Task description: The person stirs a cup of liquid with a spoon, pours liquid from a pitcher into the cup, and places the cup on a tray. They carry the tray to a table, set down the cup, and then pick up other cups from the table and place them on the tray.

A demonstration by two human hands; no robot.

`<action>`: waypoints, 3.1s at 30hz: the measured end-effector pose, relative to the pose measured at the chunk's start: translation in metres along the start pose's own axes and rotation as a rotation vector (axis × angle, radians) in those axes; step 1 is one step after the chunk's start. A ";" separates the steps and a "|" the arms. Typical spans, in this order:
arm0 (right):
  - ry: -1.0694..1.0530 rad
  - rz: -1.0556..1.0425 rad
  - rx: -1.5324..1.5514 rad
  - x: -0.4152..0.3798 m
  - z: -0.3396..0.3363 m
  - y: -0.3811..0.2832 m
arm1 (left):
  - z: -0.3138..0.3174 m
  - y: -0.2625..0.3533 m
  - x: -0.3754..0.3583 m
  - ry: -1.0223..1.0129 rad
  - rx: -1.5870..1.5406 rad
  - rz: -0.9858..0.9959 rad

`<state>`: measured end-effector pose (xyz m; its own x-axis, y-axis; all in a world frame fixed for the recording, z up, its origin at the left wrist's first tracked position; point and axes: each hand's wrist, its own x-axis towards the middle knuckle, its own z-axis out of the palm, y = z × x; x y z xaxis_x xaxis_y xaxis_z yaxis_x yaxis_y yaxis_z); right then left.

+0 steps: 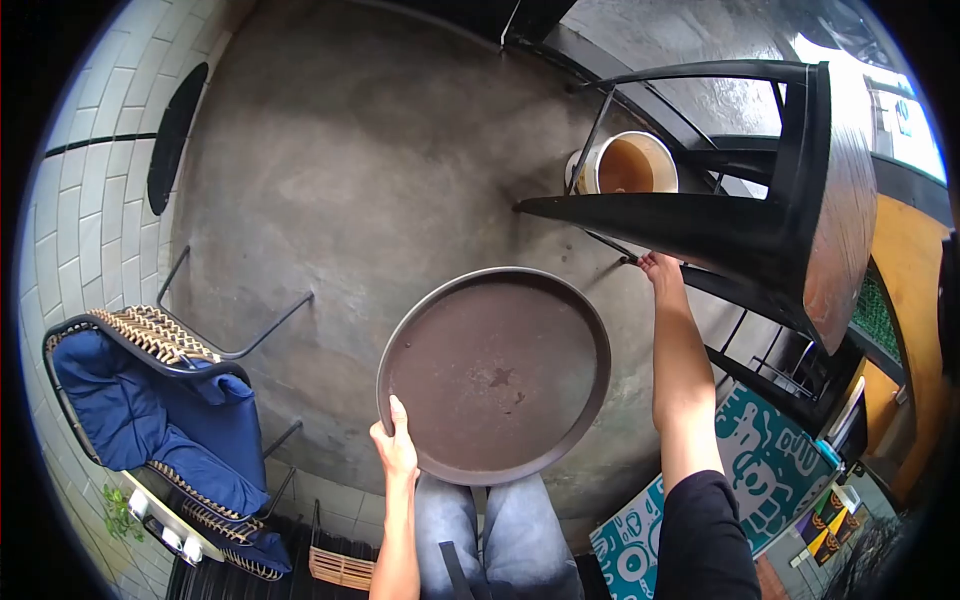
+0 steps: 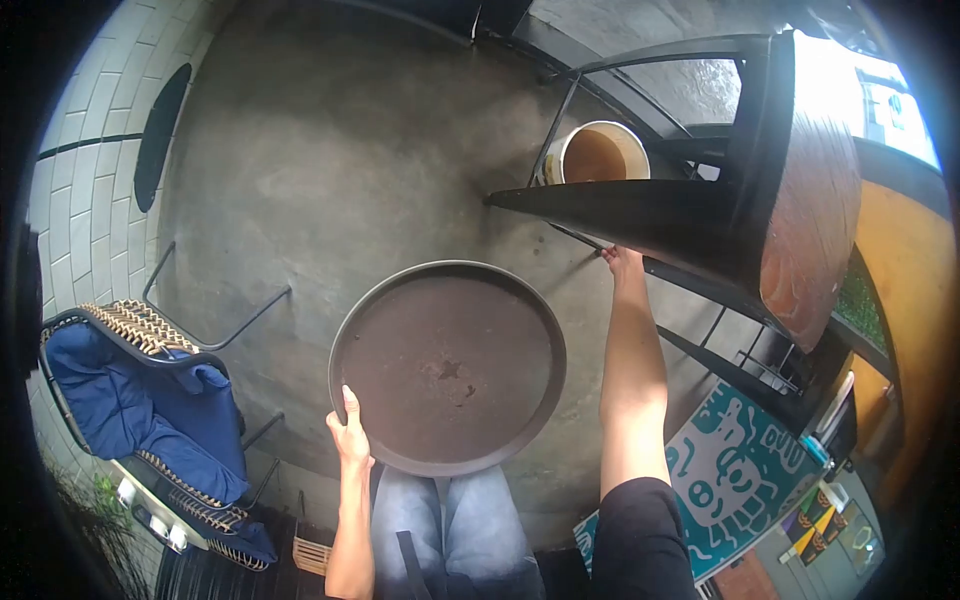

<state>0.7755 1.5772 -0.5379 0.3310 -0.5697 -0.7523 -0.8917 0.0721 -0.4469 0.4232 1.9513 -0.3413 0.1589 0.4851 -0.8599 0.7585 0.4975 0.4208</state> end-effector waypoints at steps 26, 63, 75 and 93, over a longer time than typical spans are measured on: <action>0.018 -1.521 -0.709 -0.028 0.010 -0.057 | 0.022 0.025 0.002 0.066 -0.075 0.139; -0.412 -0.420 0.564 -0.518 -0.254 0.278 | -0.060 0.025 -0.124 -0.669 0.417 0.484; 0.202 -0.571 0.447 -0.673 -0.416 0.460 | -0.063 -0.136 -0.323 -0.968 0.913 0.592; 1.377 -0.335 0.636 -0.699 -0.620 0.597 | 0.062 -0.320 -0.535 -1.487 1.274 0.441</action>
<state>-0.1797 1.5107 0.0214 -0.3663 -0.8901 0.2711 -0.4466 -0.0875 -0.8905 0.1343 1.4882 -0.0335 0.2176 -0.7864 -0.5781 0.3510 -0.4897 0.7982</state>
